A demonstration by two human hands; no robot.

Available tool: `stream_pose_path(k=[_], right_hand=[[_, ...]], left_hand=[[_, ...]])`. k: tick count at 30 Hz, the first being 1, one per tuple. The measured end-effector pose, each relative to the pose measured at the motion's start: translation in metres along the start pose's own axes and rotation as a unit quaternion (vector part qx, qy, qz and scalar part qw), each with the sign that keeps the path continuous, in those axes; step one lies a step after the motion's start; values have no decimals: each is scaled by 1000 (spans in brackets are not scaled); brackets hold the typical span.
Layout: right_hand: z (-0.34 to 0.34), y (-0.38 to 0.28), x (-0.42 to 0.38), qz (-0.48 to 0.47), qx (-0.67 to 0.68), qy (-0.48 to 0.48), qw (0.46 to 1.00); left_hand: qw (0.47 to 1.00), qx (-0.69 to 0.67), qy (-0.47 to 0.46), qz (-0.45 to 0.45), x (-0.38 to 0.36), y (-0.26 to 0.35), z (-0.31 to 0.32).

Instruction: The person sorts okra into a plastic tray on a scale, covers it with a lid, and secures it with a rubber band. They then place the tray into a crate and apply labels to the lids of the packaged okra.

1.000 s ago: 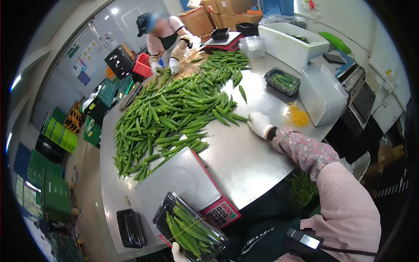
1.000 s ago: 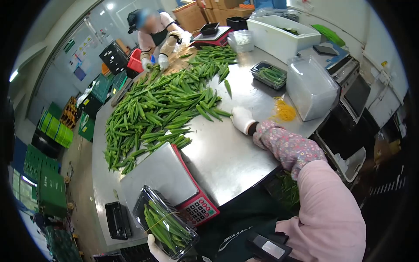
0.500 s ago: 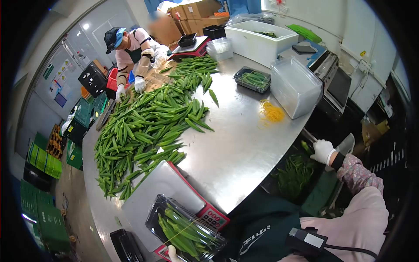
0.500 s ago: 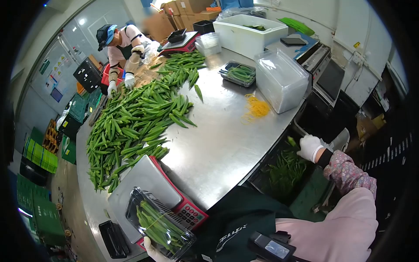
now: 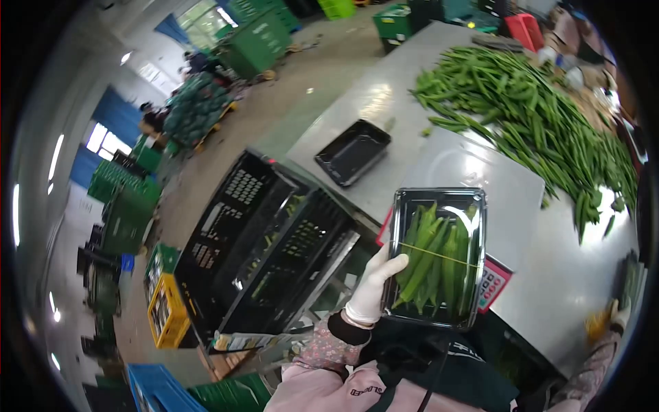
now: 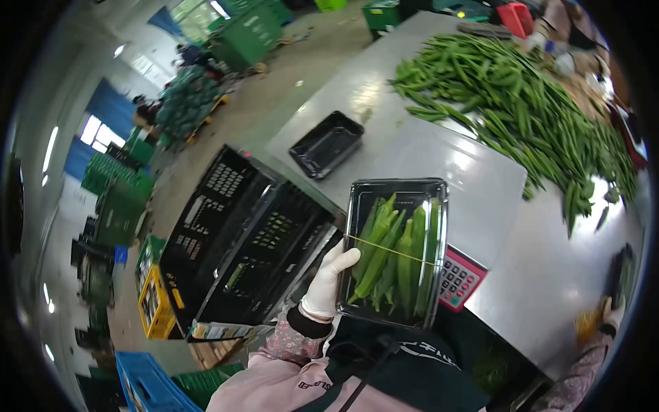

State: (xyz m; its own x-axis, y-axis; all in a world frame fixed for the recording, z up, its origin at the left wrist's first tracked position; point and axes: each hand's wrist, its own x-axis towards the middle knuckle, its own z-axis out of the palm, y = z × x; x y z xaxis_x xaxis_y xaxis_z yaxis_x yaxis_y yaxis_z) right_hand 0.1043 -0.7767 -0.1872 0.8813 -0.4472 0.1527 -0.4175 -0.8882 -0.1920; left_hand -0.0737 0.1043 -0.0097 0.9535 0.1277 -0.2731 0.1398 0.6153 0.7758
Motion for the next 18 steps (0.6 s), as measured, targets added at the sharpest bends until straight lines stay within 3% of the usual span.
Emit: stream_pose_path(k=[2,6,7,8,9,12,18], right_hand=[[33,45,44,29,34,41,998],[-5,-5,42,76,-142,-37,986],[-10,-12,43,80,-170,-50,981],[-15,-18,44,84,-190,-56,977],[-17,-24,43,80,-196,-60,976],[-23,-38,38,69,-146,-43,986],[-38,-68,5,30,-1,-5,1000]], left_hand=[[997,37,52,50,-11,13,-21],[960,105,230,122,-54,64,-52],[955,50,266,122,-61,68,-93],[956,26,240,165,-71,91,-76],[936,82,265,218,-78,103,-102],[924,56,272,264,-103,141,-156],[848,71,448,275,-167,188,-271]])
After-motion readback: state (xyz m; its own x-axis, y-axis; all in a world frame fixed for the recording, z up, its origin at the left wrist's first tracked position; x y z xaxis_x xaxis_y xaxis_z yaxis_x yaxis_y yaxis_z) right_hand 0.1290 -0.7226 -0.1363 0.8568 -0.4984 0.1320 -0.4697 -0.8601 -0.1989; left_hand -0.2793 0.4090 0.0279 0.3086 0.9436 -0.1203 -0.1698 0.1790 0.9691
